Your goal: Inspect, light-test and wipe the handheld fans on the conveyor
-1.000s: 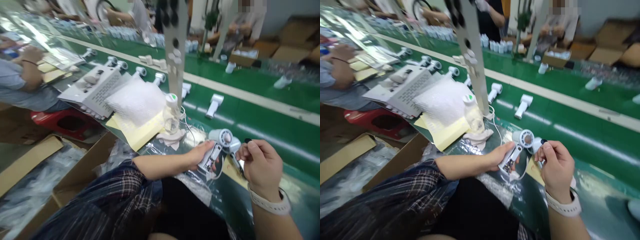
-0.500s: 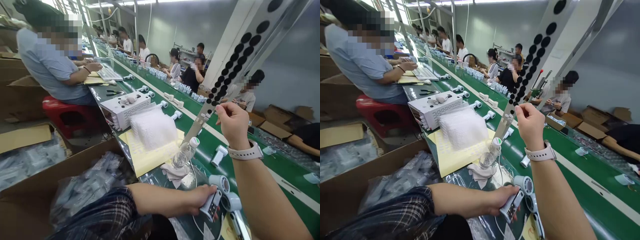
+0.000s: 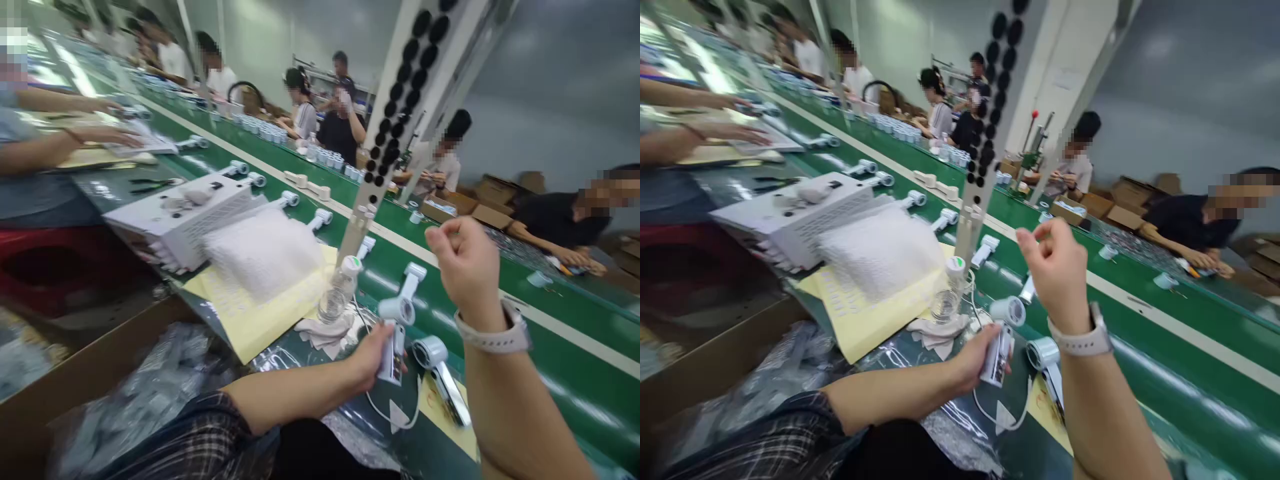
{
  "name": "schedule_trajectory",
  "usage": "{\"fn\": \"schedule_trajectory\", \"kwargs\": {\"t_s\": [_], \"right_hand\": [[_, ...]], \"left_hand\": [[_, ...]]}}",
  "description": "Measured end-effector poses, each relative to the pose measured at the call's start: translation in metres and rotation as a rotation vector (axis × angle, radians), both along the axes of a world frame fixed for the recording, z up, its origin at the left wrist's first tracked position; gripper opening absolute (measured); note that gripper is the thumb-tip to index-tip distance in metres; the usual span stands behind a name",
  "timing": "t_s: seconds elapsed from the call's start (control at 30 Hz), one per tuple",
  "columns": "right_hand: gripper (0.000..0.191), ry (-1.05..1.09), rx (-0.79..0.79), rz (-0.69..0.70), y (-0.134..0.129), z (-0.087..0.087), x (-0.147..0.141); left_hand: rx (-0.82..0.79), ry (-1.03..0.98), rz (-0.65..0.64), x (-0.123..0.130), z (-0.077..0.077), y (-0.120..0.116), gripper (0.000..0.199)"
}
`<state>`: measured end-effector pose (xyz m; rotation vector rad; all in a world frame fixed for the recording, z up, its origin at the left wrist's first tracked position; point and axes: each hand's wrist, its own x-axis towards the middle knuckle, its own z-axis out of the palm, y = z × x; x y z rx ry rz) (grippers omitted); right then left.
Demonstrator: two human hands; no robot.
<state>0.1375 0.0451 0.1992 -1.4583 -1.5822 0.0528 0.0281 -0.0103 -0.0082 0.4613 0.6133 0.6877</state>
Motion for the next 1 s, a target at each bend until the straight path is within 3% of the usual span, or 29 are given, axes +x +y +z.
{"fn": "schedule_trajectory", "kwargs": {"t_s": [0.1,0.2,0.27,0.37,0.47,0.6,0.7,0.77,0.87,1.0], "right_hand": [[0.035,0.014,-0.44,0.042,-0.056,-0.07,0.02],[0.045,0.02,-0.608,0.077,-0.096,-0.124,0.014],[0.054,0.024,-0.67,0.088,-0.109,-0.143,0.008],[0.042,0.003,-0.731,0.03,-0.109,-0.148,0.022],[0.03,-0.034,-0.742,-0.145,-0.086,-0.138,0.075],[0.04,-0.097,-0.779,-0.51,-0.027,-0.126,0.176],[0.041,-0.149,-0.854,-0.644,0.02,-0.13,0.233],[0.041,-0.19,-0.887,-0.682,0.047,-0.136,0.256],[0.042,-0.246,-0.894,-0.721,0.084,-0.147,0.276],[0.041,-0.291,-0.843,-0.744,0.131,-0.166,0.285]], "left_hand": [[0.122,0.032,0.262,-0.003,0.002,0.0,0.058],[0.307,0.115,0.395,-0.004,-0.005,-0.002,0.063],[0.423,0.178,0.293,-0.004,-0.012,-0.004,0.064],[0.601,0.227,0.098,-0.005,-0.019,-0.003,0.072],[0.81,0.332,-0.022,-0.008,-0.02,0.002,0.076],[1.15,0.64,-0.25,-0.015,-0.013,0.003,0.049],[1.375,0.735,-0.399,-0.018,-0.004,-0.003,0.046],[1.455,0.755,-0.465,-0.019,0.001,-0.006,0.05],[1.471,0.825,-0.465,-0.02,-0.002,-0.006,0.056],[1.512,0.822,-0.368,-0.021,-0.028,-0.001,0.069]]}}
